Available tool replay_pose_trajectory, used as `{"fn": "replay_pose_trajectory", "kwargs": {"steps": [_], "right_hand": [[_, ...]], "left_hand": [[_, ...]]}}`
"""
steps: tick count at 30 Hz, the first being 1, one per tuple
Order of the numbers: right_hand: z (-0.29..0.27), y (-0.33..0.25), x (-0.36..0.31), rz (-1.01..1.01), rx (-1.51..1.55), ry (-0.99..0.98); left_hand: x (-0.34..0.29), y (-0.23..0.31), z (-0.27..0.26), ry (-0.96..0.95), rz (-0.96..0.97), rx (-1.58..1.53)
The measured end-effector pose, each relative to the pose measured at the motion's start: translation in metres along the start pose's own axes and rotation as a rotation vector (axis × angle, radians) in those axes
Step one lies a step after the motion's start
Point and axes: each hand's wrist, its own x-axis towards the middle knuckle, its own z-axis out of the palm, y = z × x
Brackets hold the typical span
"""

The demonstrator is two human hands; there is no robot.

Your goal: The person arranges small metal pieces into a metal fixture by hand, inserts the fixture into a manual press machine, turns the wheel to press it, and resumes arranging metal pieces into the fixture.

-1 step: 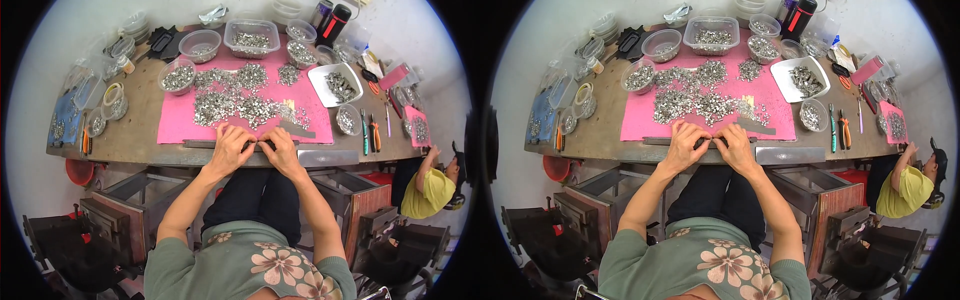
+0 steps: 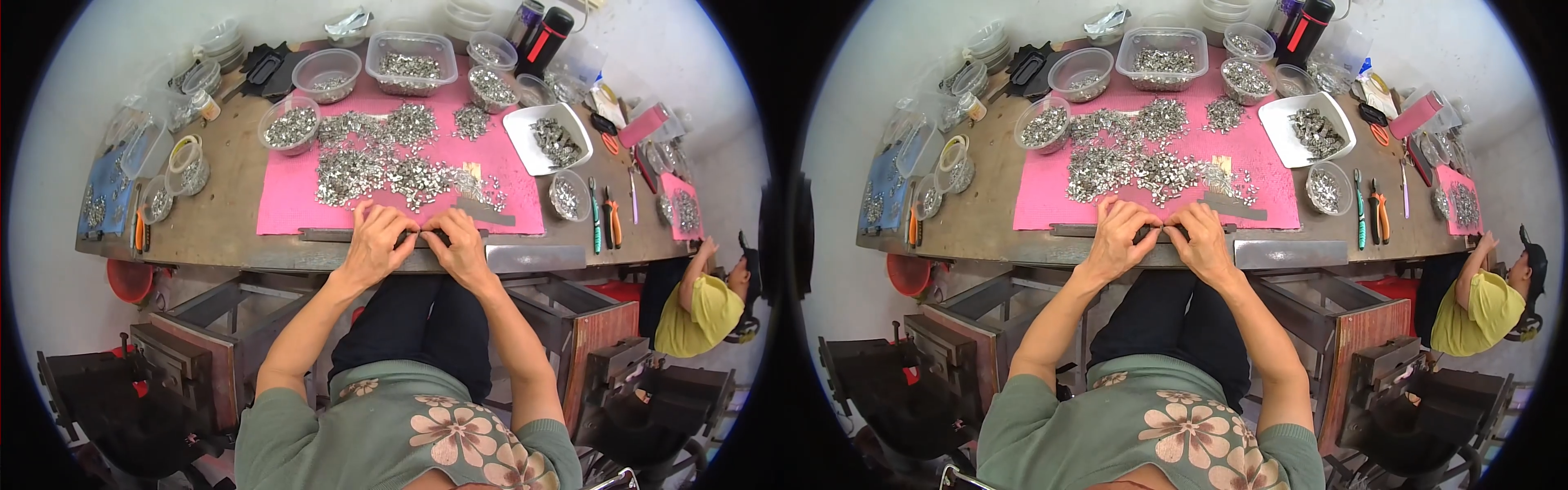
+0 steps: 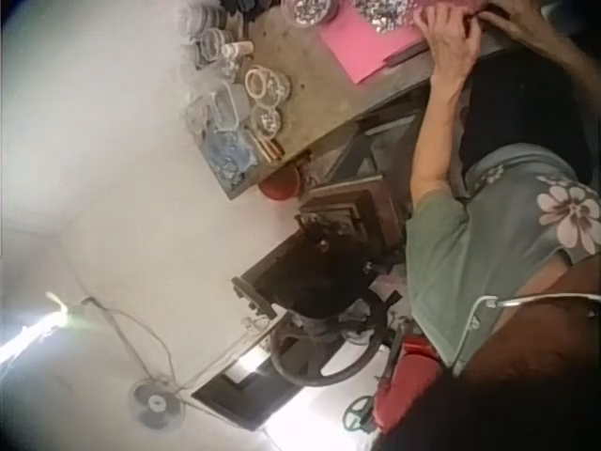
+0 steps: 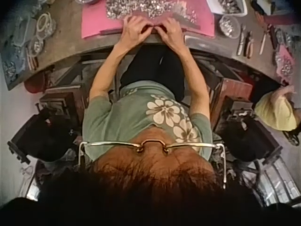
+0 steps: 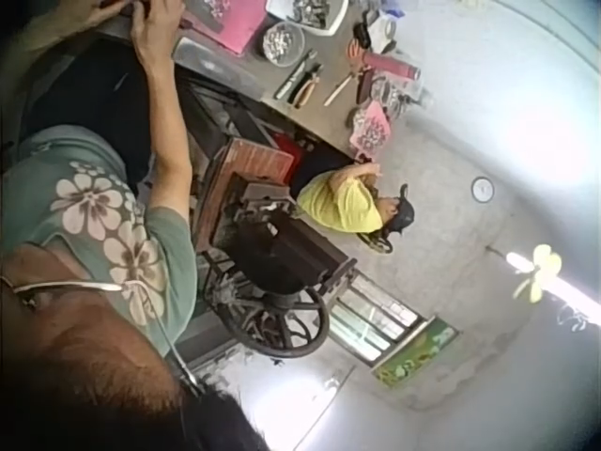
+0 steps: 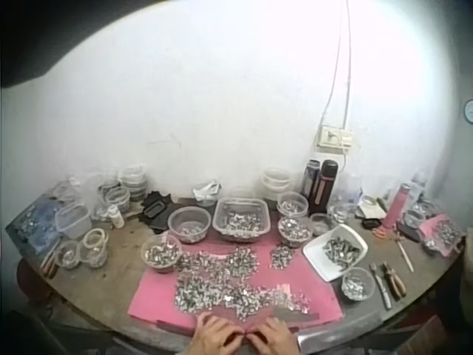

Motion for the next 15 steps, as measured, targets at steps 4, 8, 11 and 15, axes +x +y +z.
{"fn": "replay_pose_trajectory", "kwargs": {"steps": [4,8,11,15], "right_hand": [[-0.001,0.001,-0.002,-0.013,-0.005,0.01],[-0.008,0.005,0.001,0.003,0.037,-0.015],[-0.015,0.011,0.014,0.044,0.072,-0.042],[-0.022,0.013,0.036,0.086,0.166,-0.184]], "left_hand": [[0.0,-0.002,0.0,-0.004,0.001,-0.016],[-0.001,-0.003,-0.002,0.001,0.016,-0.03],[0.001,0.001,-0.002,0.002,0.001,-0.01],[0.001,0.004,0.005,0.043,-0.016,0.023]]}}
